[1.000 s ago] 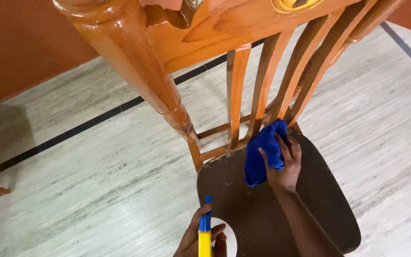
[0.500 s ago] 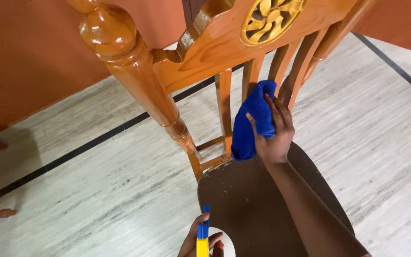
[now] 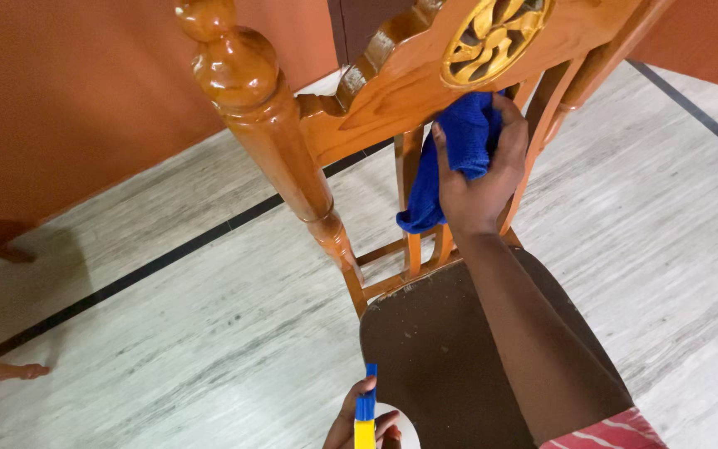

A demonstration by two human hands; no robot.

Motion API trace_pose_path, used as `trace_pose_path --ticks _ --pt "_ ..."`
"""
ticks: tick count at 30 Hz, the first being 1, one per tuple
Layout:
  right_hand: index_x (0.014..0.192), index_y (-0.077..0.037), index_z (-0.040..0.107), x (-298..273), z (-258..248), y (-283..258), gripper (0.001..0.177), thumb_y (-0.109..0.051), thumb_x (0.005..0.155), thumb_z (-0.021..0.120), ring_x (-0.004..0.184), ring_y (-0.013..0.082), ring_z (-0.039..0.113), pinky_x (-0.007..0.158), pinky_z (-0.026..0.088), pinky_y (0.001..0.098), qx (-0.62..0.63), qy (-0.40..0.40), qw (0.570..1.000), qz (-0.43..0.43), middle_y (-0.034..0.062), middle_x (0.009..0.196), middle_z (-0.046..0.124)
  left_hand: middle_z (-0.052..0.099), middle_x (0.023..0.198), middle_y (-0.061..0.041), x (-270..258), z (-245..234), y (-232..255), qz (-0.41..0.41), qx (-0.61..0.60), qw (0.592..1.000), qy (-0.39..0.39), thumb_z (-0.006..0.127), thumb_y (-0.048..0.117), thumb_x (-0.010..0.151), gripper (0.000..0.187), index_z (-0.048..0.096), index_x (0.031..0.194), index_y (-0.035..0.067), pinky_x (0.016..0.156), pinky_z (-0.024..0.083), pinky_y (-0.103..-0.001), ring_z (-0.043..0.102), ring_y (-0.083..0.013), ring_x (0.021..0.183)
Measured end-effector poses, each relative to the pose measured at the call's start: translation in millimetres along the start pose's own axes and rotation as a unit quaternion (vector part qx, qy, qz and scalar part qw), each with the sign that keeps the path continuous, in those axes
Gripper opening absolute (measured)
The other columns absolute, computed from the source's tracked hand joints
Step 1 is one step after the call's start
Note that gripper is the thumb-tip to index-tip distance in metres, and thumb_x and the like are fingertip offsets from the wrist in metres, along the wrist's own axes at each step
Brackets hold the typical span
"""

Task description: The person wipes the wooden frame and seat of a chair using a blue cloth and a spray bottle.

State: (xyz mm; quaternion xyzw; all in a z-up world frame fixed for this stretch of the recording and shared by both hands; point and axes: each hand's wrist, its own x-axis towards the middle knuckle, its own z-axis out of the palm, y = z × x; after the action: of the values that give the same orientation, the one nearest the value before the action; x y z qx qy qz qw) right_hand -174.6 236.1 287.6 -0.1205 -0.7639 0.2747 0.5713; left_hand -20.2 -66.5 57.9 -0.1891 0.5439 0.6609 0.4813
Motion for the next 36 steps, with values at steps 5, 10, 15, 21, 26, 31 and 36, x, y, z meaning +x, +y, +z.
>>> trace_pose_path --ticks 5,10,15,21,26,31,36 --pt "0.130 -0.003 0.046 0 10 5 0.051 -0.008 0.097 0.085 0.110 0.0291 0.067 0.099 0.055 0.0390 0.039 0.005 0.998 0.046 0.0153 0.121 0.061 0.069 0.086 -0.017 -6 -1 2 -0.010 -0.005 1.000 0.002 0.071 -0.008 0.087 0.064 0.059 0.137 0.031 0.071 0.063 -0.034 0.073 -0.0209 0.075" --pt "0.131 -0.003 0.045 -11 15 20 0.053 -0.009 0.096 0.085 0.108 0.0330 0.067 0.096 0.055 0.0413 0.006 0.004 0.999 0.038 0.0167 0.117 0.060 0.070 0.086 -0.016 -7 3 0 -0.019 -0.010 1.000 0.003 0.071 -0.007 0.088 0.064 0.059 0.137 0.031 0.071 0.063 -0.034 0.072 -0.0204 0.074" --pt "0.130 -0.003 0.046 -28 15 29 0.056 -0.007 0.090 0.085 0.111 0.0401 0.065 0.098 0.053 0.0447 -0.028 0.000 0.999 0.046 0.0200 0.119 0.060 0.070 0.086 -0.015 -11 12 -5 -0.021 -0.019 1.000 0.011 0.071 -0.006 0.088 0.063 0.060 0.137 0.031 0.070 0.062 -0.034 0.072 -0.0200 0.074" --pt "0.127 -0.003 0.046 -44 13 35 0.058 -0.002 0.080 0.080 0.113 0.0426 0.063 0.100 0.053 0.0461 -0.037 -0.019 0.996 0.083 0.0207 0.119 0.061 0.070 0.086 -0.014 -23 17 -5 -0.013 -0.029 0.999 0.038 0.072 -0.005 0.088 0.062 0.060 0.137 0.031 0.070 0.062 -0.033 0.072 -0.0194 0.073" --pt "0.128 -0.005 0.046 -63 13 45 0.052 -0.006 0.089 0.080 0.114 0.0367 0.068 0.101 0.055 0.0419 -0.049 -0.032 0.989 0.134 0.0156 0.119 0.063 0.071 0.086 -0.013 -23 12 -11 -0.029 -0.018 0.999 0.032 0.072 -0.005 0.088 0.062 0.060 0.137 0.031 0.069 0.062 -0.033 0.072 -0.0190 0.073" --pt "0.127 -0.004 0.046 -81 9 46 0.059 0.000 0.078 0.079 0.115 0.0422 0.064 0.101 0.052 0.0453 -0.078 -0.042 0.987 0.131 0.0184 0.121 0.063 0.071 0.082 -0.014 -8 -2 -24 0.011 -0.001 1.000 -0.001 0.073 -0.006 0.086 0.064 0.057 0.137 0.029 0.070 0.065 -0.033 0.075 -0.0177 0.073" --pt "0.132 -0.002 0.043 -94 5 53 0.068 0.001 0.075 0.079 0.117 0.0427 0.061 0.101 0.050 0.0470 -0.080 -0.064 0.986 0.130 0.0199 0.124 0.059 0.071 0.085 -0.011 0 -6 -34 0.027 0.039 0.999 -0.011 0.072 -0.003 0.087 0.064 0.055 0.139 0.031 0.074 0.065 -0.030 0.074 -0.0161 0.074"
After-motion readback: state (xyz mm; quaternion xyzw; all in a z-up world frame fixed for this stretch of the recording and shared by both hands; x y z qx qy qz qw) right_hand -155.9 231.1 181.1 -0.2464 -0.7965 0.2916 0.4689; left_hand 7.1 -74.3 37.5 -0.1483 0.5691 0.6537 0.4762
